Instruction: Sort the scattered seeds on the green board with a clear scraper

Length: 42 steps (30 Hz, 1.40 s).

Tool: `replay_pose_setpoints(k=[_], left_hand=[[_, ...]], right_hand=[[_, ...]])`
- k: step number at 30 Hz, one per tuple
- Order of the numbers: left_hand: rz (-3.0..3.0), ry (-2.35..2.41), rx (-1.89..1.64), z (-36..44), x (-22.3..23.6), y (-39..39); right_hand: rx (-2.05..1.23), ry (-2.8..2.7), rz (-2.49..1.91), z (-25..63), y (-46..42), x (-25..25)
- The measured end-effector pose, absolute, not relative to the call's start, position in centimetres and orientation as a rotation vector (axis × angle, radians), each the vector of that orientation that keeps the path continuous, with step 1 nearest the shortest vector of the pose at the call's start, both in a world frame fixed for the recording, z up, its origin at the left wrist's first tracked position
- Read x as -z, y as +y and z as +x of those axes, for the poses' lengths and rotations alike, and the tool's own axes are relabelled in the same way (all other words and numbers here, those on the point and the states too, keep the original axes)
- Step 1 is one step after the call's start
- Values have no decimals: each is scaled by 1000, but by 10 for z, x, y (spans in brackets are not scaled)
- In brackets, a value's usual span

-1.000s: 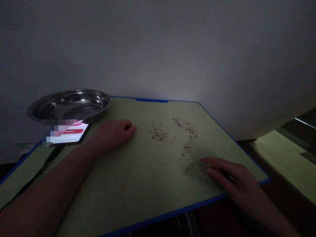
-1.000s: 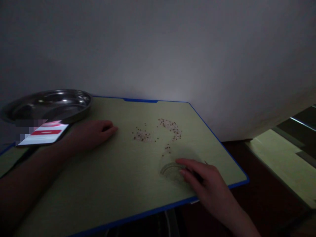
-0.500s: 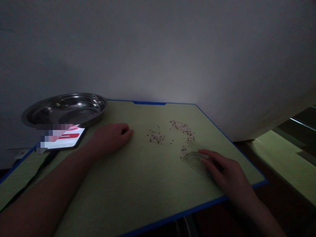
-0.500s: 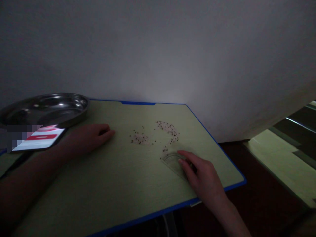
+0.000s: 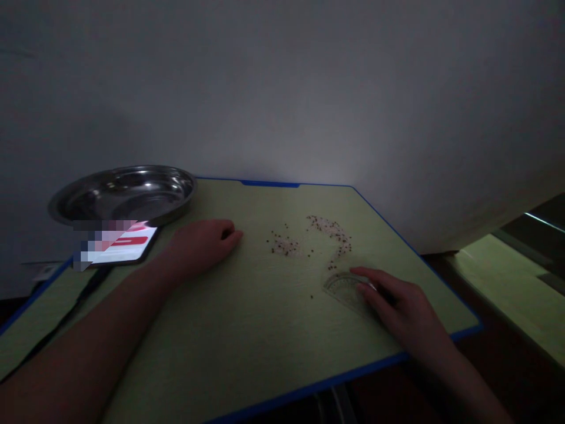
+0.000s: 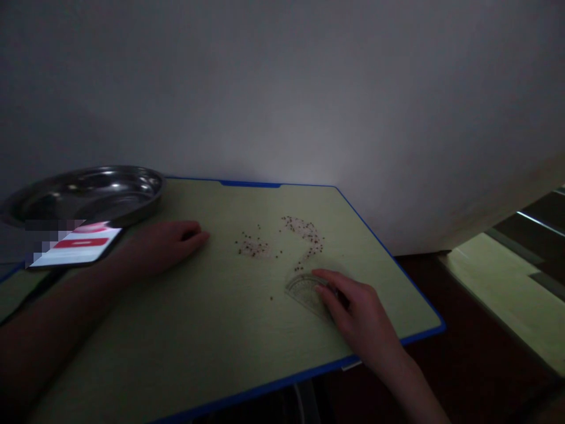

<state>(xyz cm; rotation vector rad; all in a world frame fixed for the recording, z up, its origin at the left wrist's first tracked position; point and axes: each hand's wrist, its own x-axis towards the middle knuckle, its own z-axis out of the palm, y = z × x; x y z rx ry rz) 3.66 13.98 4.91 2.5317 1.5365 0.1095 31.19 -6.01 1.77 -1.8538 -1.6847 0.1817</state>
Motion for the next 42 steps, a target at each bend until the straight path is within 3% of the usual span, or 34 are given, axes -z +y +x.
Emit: replay_pose_setpoints(k=[12, 27, 34, 42], left_hand=[[2549, 1545, -90, 37, -50, 138], [2592, 1544, -102, 35, -44, 140], [2603, 1537, -118, 35, -42, 142], [2559, 1551, -83, 37, -50, 139]], right_hand=[[-219, -1669, -1854, 299, -60, -18], [-545, -2150, -1477, 267, -68, -31], [-443, -2056, -1600, 282, -74, -30], [-157, -1501, -1996, 349, -57, -26]])
